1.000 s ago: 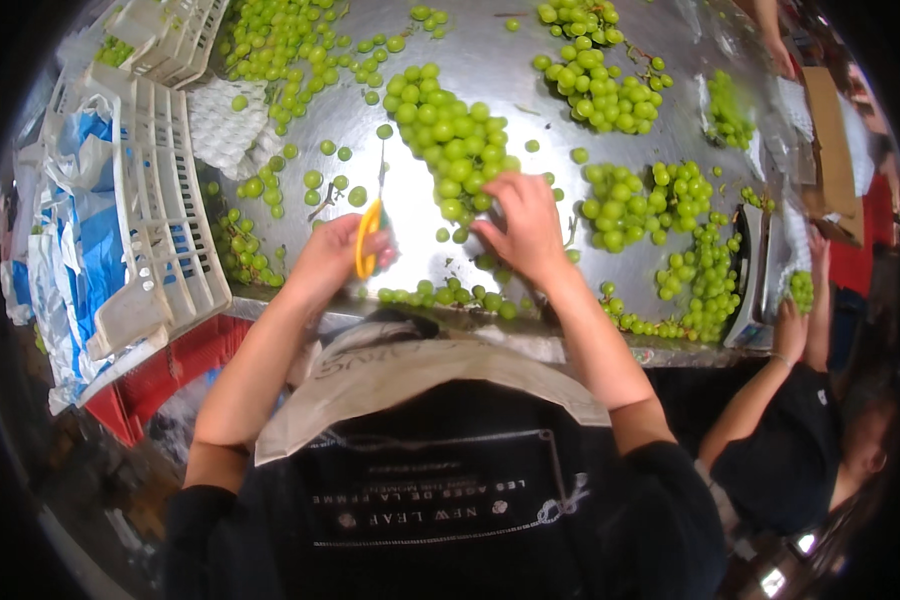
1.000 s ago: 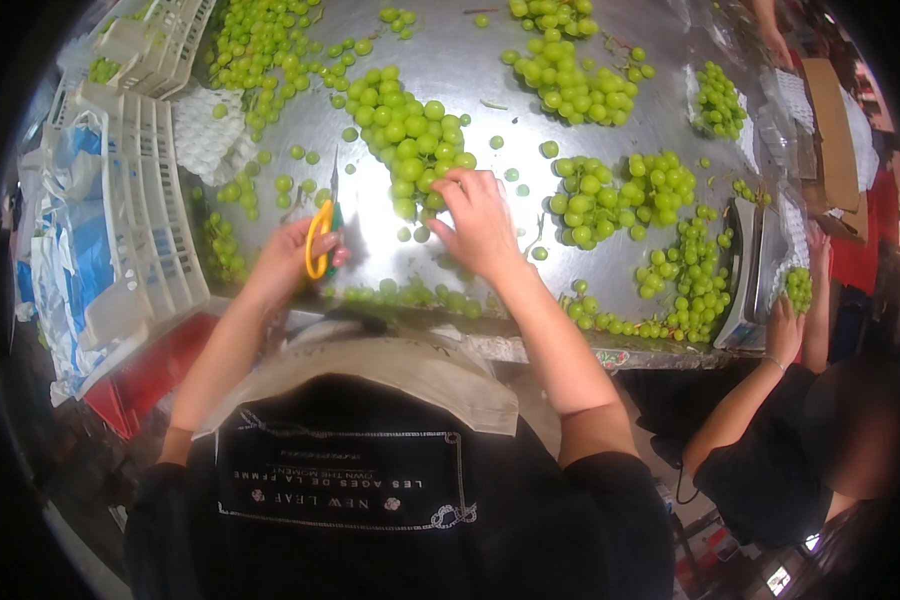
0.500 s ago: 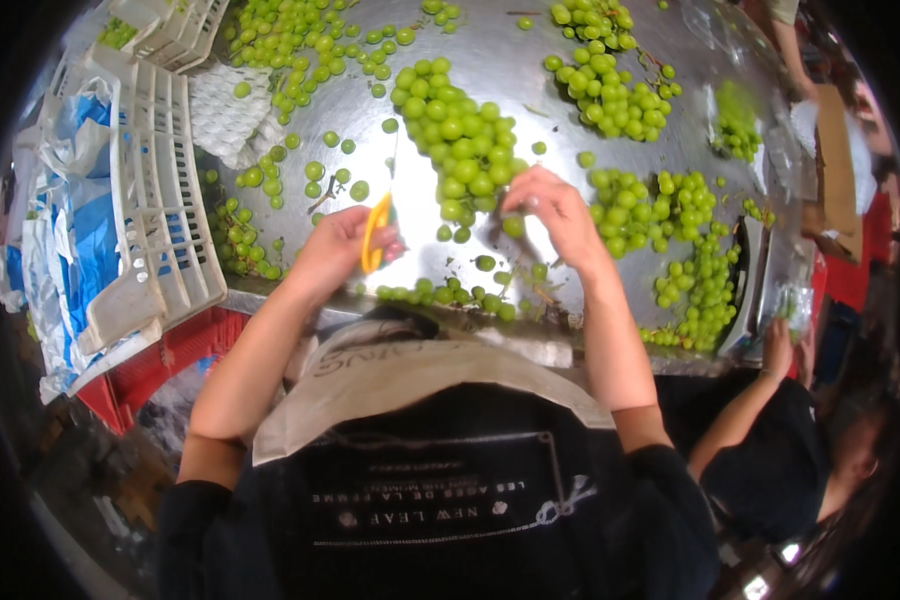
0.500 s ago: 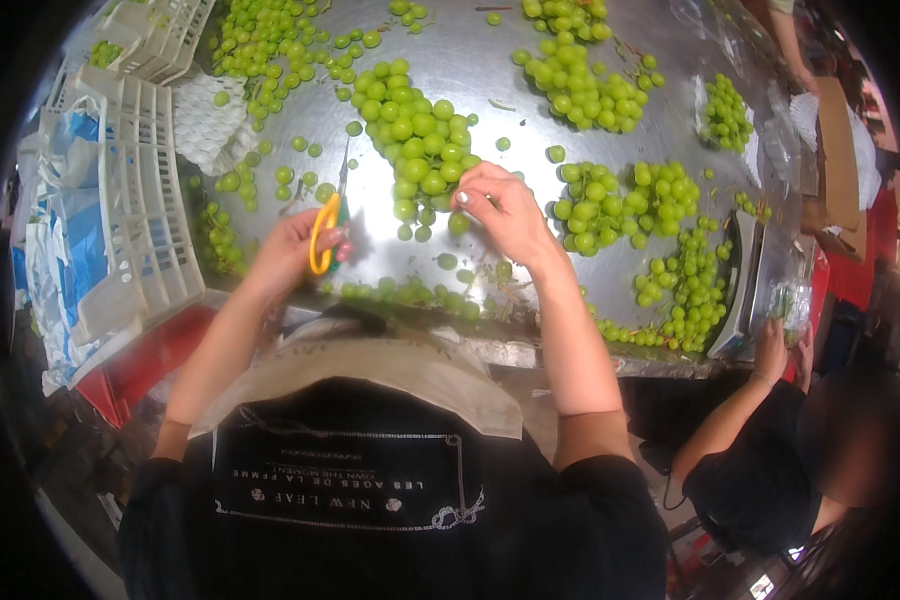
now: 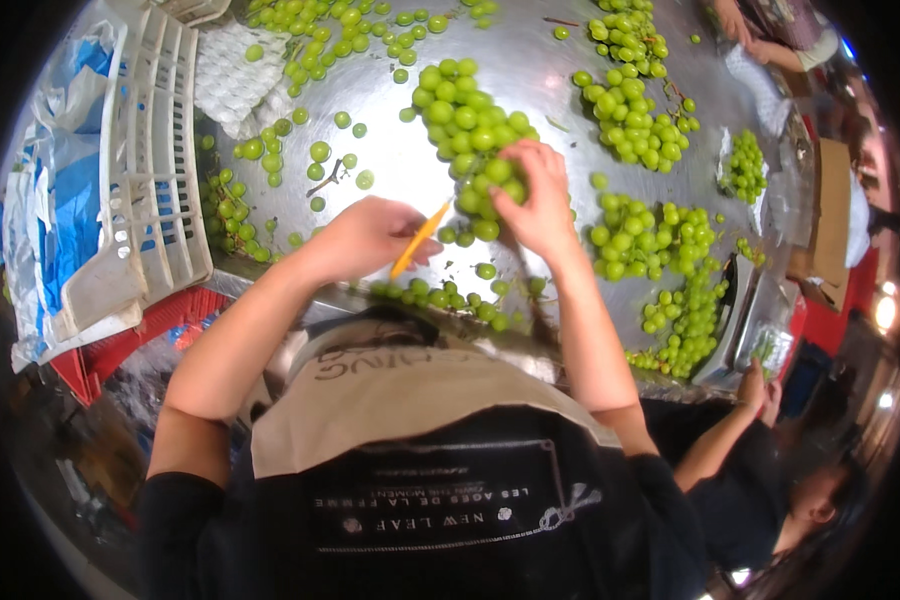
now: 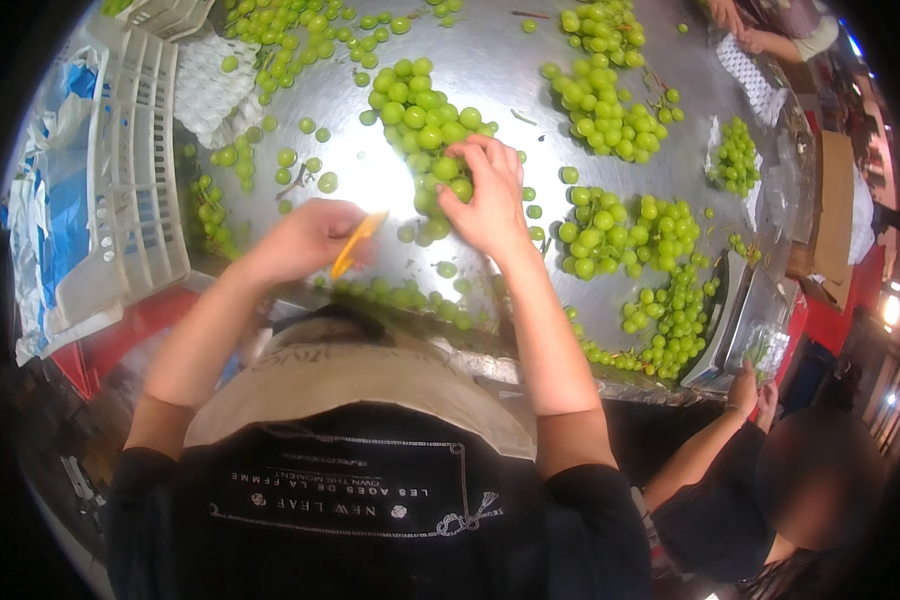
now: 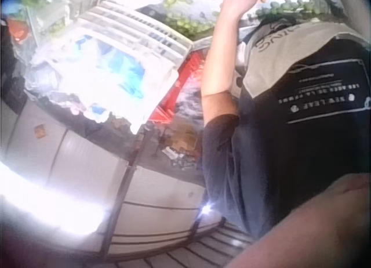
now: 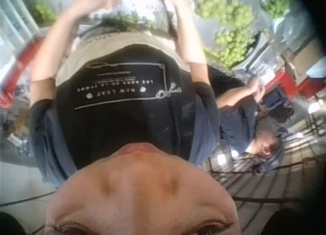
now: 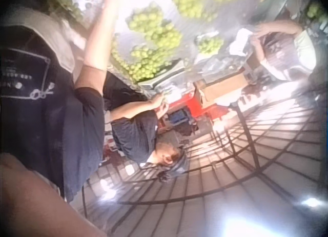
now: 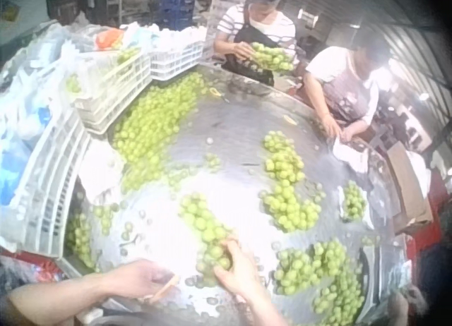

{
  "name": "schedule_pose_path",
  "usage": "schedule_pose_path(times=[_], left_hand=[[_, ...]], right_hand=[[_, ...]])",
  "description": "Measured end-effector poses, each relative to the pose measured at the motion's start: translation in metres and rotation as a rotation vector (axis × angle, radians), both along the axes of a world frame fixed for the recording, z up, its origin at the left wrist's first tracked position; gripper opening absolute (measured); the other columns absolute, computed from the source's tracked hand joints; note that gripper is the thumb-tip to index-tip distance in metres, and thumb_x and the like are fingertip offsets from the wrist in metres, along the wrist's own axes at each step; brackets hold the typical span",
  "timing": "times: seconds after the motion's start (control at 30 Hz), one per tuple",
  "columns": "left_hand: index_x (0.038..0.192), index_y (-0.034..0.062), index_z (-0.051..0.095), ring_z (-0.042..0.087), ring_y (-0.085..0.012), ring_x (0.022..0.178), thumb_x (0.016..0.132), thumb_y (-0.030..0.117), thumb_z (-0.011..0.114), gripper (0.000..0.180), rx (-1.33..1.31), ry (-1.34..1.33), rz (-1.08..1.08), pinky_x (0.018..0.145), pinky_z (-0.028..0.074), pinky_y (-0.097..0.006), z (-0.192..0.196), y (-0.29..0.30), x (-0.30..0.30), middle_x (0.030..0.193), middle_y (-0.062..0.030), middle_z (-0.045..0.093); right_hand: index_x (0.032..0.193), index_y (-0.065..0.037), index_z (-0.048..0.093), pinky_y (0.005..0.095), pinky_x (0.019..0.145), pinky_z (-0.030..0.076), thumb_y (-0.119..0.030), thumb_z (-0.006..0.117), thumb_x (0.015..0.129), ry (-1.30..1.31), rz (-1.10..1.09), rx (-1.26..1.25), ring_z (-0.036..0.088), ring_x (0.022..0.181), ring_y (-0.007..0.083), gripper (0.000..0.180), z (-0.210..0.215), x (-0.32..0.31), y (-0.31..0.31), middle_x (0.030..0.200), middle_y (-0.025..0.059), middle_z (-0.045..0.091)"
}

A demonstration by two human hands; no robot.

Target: The person trims grape bunches with shears on a metal table, removing individual grapes and placing the cleaned bunches into a plastic-lined crate.

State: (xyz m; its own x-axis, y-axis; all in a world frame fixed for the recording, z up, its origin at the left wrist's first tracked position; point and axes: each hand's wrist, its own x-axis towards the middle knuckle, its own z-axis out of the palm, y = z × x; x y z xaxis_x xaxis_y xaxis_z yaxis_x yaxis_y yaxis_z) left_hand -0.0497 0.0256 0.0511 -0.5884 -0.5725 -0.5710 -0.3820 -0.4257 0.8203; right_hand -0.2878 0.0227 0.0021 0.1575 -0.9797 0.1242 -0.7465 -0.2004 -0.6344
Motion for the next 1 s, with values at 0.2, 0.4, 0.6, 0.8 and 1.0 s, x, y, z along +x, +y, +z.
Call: schedule_pose_path(times=[0.2, 0.4, 0.6, 0.8, 1.0], left_hand=[[0.083, -0.0060, 0.064, 0.064, -0.0145, 0.058, 0.083, 0.032, 0.063, 0.038, -0.015, 0.029, -0.126, 0.057, 0.049, -0.025, -0.009, -0.013, -0.001, 0.068, -0.0113, 0.066], [0.073, -0.0024, 0.065, 0.061, -0.0138, 0.053, 0.083, 0.024, 0.061, 0.029, -0.021, -0.060, -0.304, 0.052, 0.047, -0.026, 0.005, -0.032, -0.005, 0.062, -0.0084, 0.064], [0.076, -0.0055, 0.064, 0.062, -0.0146, 0.053, 0.084, 0.028, 0.059, 0.035, 0.029, -0.079, -0.370, 0.051, 0.047, -0.026, 0.009, -0.041, -0.010, 0.065, -0.0103, 0.065], [0.087, -0.0044, 0.063, 0.063, -0.0167, 0.055, 0.085, 0.040, 0.054, 0.045, 0.220, -0.078, -0.309, 0.051, 0.047, -0.026, 0.009, -0.045, -0.022, 0.074, -0.0128, 0.067], [0.108, -0.0021, 0.053, 0.065, -0.0186, 0.060, 0.086, 0.043, 0.052, 0.050, 0.422, 0.004, -0.233, 0.055, 0.048, -0.028, 0.009, -0.049, -0.031, 0.082, -0.0161, 0.066]], right_hand=[[0.095, -0.007, 0.056, 0.0383, 0.093, 0.034, -0.011, 0.065, 0.063, -0.128, 0.167, 0.109, 0.039, 0.105, 0.0302, 0.034, 0.002, -0.021, -0.002, 0.109, 0.0118, 0.046], [0.091, -0.007, 0.056, 0.0381, 0.092, 0.035, -0.007, 0.066, 0.059, -0.225, 0.175, 0.098, 0.041, 0.102, 0.0290, 0.034, -0.005, -0.027, 0.002, 0.107, 0.0116, 0.046], [0.091, -0.007, 0.056, 0.0381, 0.091, 0.035, -0.007, 0.066, 0.059, -0.254, 0.172, 0.092, 0.042, 0.102, 0.0285, 0.034, -0.004, -0.027, 0.002, 0.105, 0.0116, 0.046], [0.091, -0.008, 0.055, 0.0389, 0.090, 0.037, -0.005, 0.066, 0.059, -0.231, 0.179, 0.040, 0.044, 0.100, 0.0288, 0.034, -0.006, -0.027, 0.005, 0.105, 0.0116, 0.047], [0.092, -0.008, 0.055, 0.0387, 0.088, 0.038, -0.005, 0.066, 0.058, -0.246, 0.159, 0.017, 0.045, 0.102, 0.0288, 0.035, -0.007, -0.026, 0.008, 0.105, 0.0114, 0.047]])
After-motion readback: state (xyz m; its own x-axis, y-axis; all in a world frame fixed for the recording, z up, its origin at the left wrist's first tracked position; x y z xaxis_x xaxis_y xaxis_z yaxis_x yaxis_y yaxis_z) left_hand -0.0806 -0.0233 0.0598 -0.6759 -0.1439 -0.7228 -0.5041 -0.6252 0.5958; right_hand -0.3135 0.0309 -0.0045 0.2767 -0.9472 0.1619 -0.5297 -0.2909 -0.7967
